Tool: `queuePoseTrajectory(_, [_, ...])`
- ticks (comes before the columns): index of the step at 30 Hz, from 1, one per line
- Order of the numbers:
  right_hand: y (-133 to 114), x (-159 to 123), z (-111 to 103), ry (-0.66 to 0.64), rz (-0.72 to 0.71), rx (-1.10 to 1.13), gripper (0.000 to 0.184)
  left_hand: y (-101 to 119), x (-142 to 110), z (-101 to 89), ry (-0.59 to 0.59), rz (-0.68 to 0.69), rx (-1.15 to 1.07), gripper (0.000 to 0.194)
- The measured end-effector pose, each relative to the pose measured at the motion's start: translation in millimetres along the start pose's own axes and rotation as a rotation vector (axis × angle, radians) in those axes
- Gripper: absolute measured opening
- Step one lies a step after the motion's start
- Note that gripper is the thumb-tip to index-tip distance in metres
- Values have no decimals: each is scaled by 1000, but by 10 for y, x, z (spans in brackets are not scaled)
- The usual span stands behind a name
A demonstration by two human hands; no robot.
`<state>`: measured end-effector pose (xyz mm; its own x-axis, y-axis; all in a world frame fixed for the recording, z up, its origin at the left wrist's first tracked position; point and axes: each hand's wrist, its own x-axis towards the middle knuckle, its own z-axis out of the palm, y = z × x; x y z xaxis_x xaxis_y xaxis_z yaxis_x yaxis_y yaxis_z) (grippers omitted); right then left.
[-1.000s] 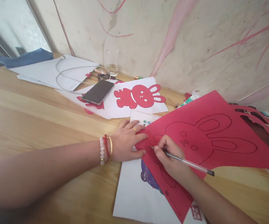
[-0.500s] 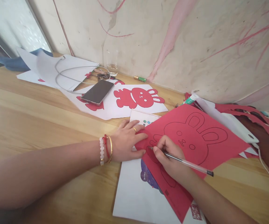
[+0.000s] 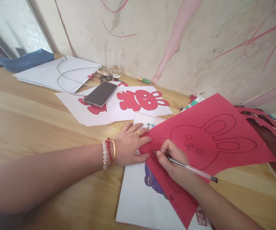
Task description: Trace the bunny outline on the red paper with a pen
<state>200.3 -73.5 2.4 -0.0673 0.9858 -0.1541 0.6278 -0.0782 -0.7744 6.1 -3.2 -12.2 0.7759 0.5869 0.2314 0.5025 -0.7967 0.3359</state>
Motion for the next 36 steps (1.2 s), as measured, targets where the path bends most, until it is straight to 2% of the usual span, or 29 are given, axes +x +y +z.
queuePoseTrajectory(3, [-24,-14,-8,-8,-3,8,24,1,3,-2,-4,4,4,39])
queuePoseTrajectory(9, [56,8,28,88,-49,17,26,4,4,3,-4,-5,2,40])
queuePoseTrajectory(15, [64,-2,28,80,-42,-12,25,6,2,-3,-13,-5,13,39])
queuePoseTrajectory(21, [34,-27,-8,-7,-4,3,24,4,-3,-6,-13,-7,10,39])
queuePoseTrajectory(29, [5,-8,2,38,-7,20,24,-1,11,-3,-17,-6,4,41])
queuePoseTrajectory(36, [-26,-19,-6,8,5,10,23,8,6,-15,-25,-12,-2,39])
